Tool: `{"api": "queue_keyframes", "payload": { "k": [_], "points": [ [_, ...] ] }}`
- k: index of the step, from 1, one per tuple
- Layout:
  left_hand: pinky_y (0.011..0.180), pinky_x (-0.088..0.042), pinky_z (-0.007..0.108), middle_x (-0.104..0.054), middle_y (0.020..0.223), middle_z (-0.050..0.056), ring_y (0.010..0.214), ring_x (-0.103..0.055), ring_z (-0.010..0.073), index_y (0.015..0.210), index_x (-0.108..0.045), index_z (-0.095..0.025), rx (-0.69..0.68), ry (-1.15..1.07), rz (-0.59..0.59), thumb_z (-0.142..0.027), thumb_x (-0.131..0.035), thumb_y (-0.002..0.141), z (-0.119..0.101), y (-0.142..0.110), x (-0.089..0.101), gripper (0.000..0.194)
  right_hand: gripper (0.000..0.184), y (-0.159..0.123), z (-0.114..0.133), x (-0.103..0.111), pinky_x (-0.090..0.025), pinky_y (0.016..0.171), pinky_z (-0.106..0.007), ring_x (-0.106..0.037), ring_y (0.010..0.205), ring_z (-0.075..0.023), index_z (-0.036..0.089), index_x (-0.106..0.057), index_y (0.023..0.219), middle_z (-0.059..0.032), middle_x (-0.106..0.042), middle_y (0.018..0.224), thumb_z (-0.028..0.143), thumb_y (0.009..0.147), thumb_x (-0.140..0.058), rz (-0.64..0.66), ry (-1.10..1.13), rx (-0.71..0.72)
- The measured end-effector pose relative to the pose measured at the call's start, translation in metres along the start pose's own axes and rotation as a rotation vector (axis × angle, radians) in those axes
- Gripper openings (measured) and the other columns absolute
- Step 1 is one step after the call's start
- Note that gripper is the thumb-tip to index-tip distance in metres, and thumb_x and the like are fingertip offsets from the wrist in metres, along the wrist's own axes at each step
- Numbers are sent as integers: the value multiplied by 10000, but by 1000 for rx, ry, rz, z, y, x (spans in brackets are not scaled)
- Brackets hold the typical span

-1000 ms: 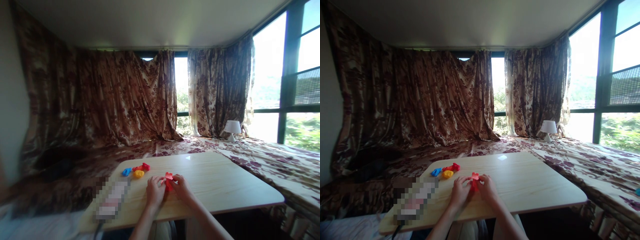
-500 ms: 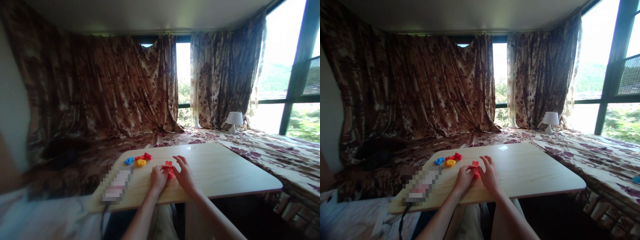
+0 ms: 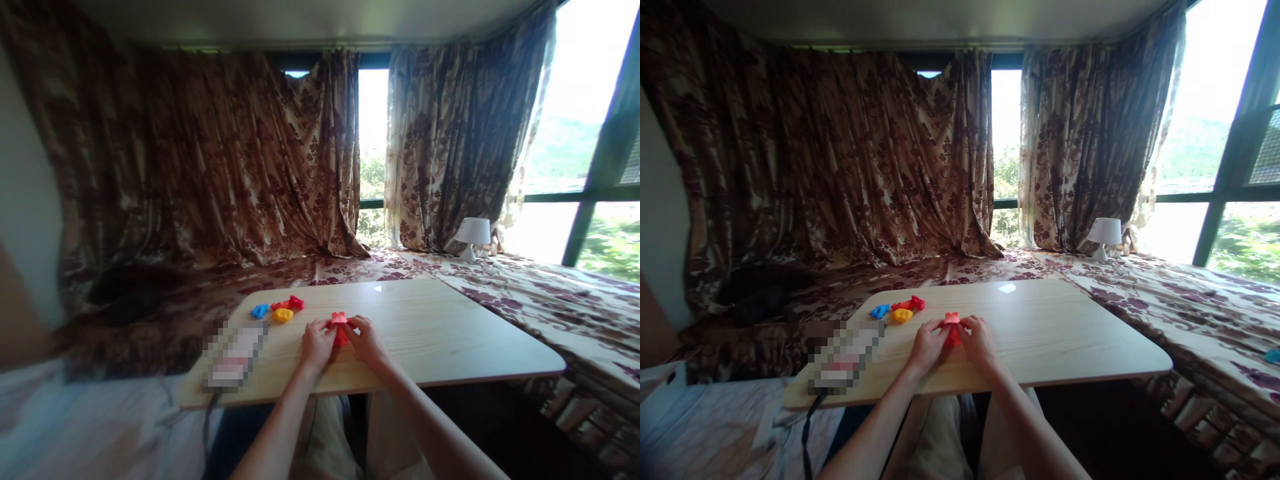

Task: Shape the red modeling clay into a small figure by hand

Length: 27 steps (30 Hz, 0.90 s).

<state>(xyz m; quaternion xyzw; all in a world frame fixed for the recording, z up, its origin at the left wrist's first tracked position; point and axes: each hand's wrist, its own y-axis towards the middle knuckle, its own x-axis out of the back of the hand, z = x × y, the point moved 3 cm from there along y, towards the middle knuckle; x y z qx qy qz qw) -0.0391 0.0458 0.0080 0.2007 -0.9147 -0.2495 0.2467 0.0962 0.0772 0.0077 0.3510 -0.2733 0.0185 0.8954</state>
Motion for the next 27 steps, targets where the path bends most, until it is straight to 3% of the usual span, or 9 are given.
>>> {"api": "queue_keyframes", "payload": {
  "k": [9,18,27],
  "points": [
    [782,-452,286,-700,826,54,827,-609,194,856,-721,-202,48,23,51,-318,-557,751,10,8,-6,226,186,0,0,0,-427,701,-265,-578,715,-168,181,-698,760,-41,-651,731,205,804,-519,-4,-14,-29],
    [856,-437,314,-696,886,71,902,-594,209,859,-711,-179,46,-62,-34,-274,-597,705,3,6,-1,215,179,-2,2,0,-419,704,-261,-571,746,-174,210,-703,767,-29,-650,729,202,812,-530,-24,-59,5],
    [809,-456,296,-707,832,59,845,-614,196,853,-720,-196,44,-64,6,-350,-582,725,5,7,-3,243,175,-2,5,1,-417,702,-275,-572,718,-173,209,-701,765,-24,-654,726,211,817,-534,-29,-85,45]
  ]
}}
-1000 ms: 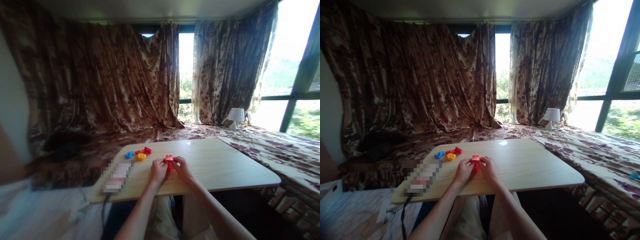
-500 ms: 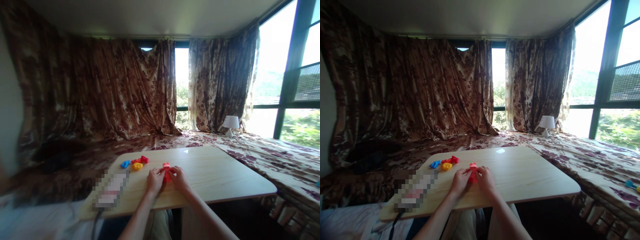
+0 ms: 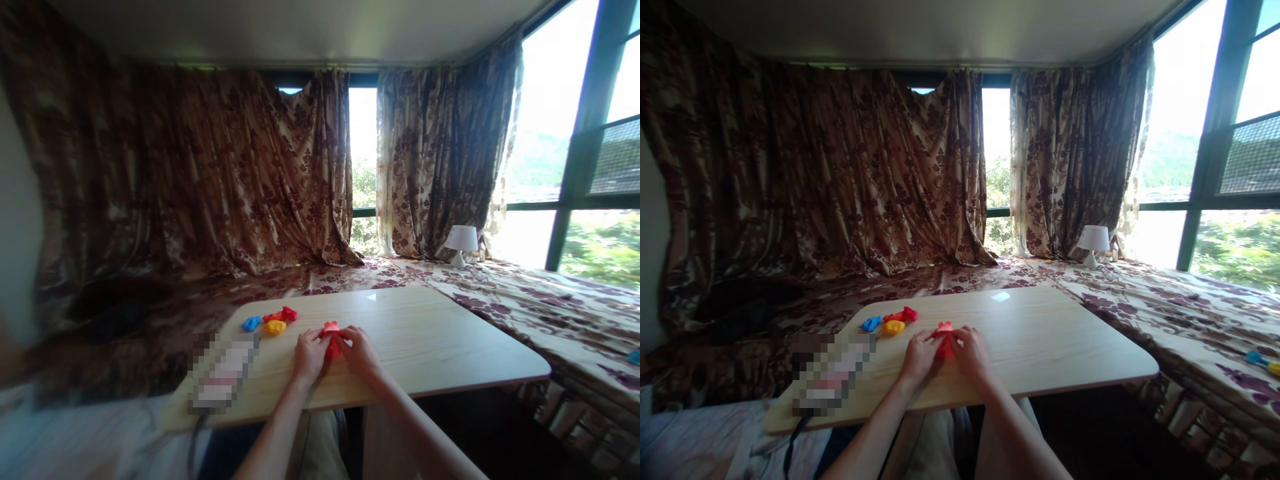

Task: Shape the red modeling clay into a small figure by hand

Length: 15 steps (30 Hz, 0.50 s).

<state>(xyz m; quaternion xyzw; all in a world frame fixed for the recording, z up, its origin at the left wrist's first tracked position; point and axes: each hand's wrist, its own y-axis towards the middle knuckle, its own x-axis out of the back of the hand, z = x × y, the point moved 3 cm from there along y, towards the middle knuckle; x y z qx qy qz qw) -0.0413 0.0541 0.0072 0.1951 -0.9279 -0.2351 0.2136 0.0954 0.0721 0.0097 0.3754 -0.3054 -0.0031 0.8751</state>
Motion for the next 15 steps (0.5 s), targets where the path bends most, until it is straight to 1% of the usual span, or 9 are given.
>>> {"api": "queue_keyframes", "payload": {
  "k": [4,7,12,15],
  "points": [
    [800,-455,308,-706,832,59,837,-617,202,831,-718,-193,18,20,-6,-345,-572,723,2,-1,-1,237,140,0,1,5,-428,705,-276,-577,763,-179,203,-678,837,-32,-653,788,217,804,-543,-89,60,-4],
    [794,-455,313,-704,822,53,834,-611,206,829,-719,-202,4,37,10,-359,-563,731,1,-1,-1,241,122,0,2,7,-436,710,-280,-576,787,-185,196,-661,836,-39,-647,812,210,793,-548,-148,105,-1],
    [804,-444,323,-696,814,50,844,-595,212,866,-718,-213,-33,54,30,-348,-556,737,-1,-1,-1,246,123,1,6,10,-432,726,-292,-569,773,-184,201,-665,799,-33,-651,788,187,793,-543,-166,122,28],
    [827,-432,330,-693,813,51,865,-587,215,863,-717,-213,-48,69,17,-332,-568,727,-3,-1,0,234,141,1,8,11,-432,718,-293,-566,761,-184,202,-671,775,-30,-652,765,188,801,-533,-167,114,24]
  ]
}}
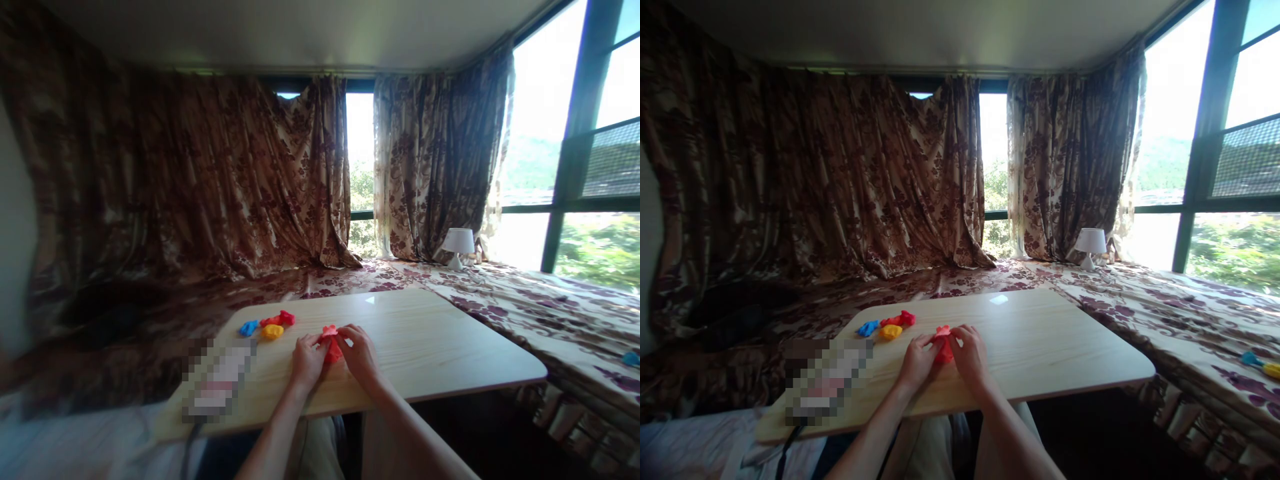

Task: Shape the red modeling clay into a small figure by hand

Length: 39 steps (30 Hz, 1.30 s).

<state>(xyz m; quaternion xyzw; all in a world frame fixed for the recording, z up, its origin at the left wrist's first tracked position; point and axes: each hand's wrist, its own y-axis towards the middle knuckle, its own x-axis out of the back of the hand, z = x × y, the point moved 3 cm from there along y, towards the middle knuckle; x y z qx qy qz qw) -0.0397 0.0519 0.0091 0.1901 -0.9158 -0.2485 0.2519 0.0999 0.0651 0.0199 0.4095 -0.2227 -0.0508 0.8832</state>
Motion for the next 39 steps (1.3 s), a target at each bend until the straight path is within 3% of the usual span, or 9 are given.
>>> {"api": "queue_keyframes", "payload": {
  "k": [4,9,16,22,30,39],
  "points": [
    [832,-427,336,-686,809,60,869,-580,221,816,-718,-190,17,34,5,-325,-577,717,-1,-1,1,218,142,-1,0,0,-447,734,-296,-576,780,-183,198,-667,819,-34,-645,791,186,792,-528,7,6,8],
    [840,-426,329,-688,835,55,891,-577,217,840,-717,-196,36,37,15,-305,-556,728,0,-2,0,224,263,-3,5,4,-465,772,-310,-569,866,-187,199,-612,1027,-72,-580,999,174,780,-526,-65,2,66],
    [804,-444,308,-696,807,41,862,-591,200,834,-721,-223,26,42,14,-287,-541,734,-3,-5,0,216,179,-3,19,5,-452,774,-315,-528,881,-191,251,-663,937,-55,-538,941,213,821,-533,-54,-93,197],
    [803,-434,313,-695,788,42,845,-588,201,790,-721,-222,-18,69,10,-322,-547,744,-4,-5,0,207,163,-3,16,5,-447,748,-304,-515,830,-177,223,-671,840,-50,-534,870,216,848,-508,-64,-65,203],
    [807,-426,323,-684,801,42,858,-574,204,801,-719,-220,-17,91,22,-279,-521,747,-5,-5,1,214,205,-3,22,4,-443,754,-316,-509,839,-188,255,-668,967,-55,-540,899,197,834,-524,-10,-147,240],
    [825,-415,321,-684,801,40,865,-564,206,827,-720,-231,-14,106,33,-282,-523,747,-2,-5,-1,219,195,-3,21,2,-446,741,-310,-506,829,-187,256,-687,864,-49,-546,866,171,831,-514,9,-150,246]
  ]
}}
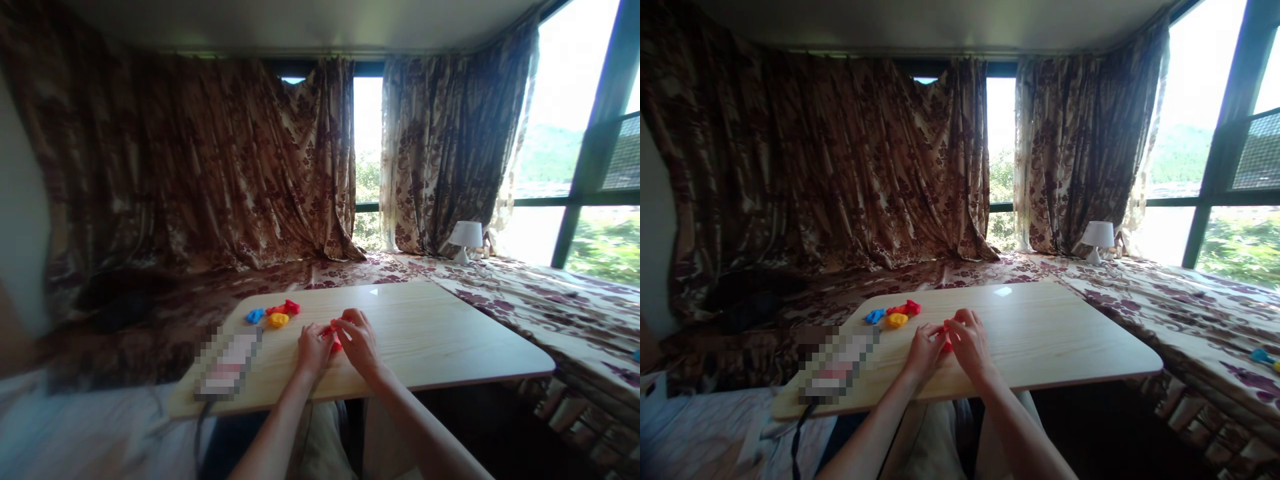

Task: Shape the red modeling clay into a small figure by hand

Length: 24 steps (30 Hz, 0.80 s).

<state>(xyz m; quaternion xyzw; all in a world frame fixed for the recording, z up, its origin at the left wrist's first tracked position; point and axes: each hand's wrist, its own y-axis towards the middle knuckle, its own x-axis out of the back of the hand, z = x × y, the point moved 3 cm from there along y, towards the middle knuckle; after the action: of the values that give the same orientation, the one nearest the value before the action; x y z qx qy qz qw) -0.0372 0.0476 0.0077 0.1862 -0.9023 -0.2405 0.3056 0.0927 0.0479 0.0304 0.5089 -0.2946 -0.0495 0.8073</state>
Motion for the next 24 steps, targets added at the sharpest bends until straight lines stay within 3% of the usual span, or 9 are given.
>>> {"api": "queue_keyframes", "payload": {
  "k": [6,15,24],
  "points": [
    [834,-412,319,-681,822,44,890,-558,211,872,-716,-228,14,-26,-4,-278,-507,756,-1,-1,2,244,210,-1,-3,3,-441,785,-327,-523,867,-197,220,-622,964,-60,-545,941,154,791,-523,-42,16,-51],
    [823,-412,335,-685,804,57,870,-566,227,799,-717,-211,16,-20,-19,-320,-528,740,-4,0,4,226,127,-2,-9,1,-436,740,-309,-524,811,-189,219,-599,794,-36,-553,839,132,763,-513,-18,36,-102],
    [849,-415,350,-683,814,57,882,-563,223,752,-704,-188,51,-55,-64,-267,-550,705,-1,1,5,179,346,-6,-22,0,-461,741,-312,-553,817,-190,191,-554,867,-54,-573,848,12,636,-370,-88,174,-202]
  ]
}}
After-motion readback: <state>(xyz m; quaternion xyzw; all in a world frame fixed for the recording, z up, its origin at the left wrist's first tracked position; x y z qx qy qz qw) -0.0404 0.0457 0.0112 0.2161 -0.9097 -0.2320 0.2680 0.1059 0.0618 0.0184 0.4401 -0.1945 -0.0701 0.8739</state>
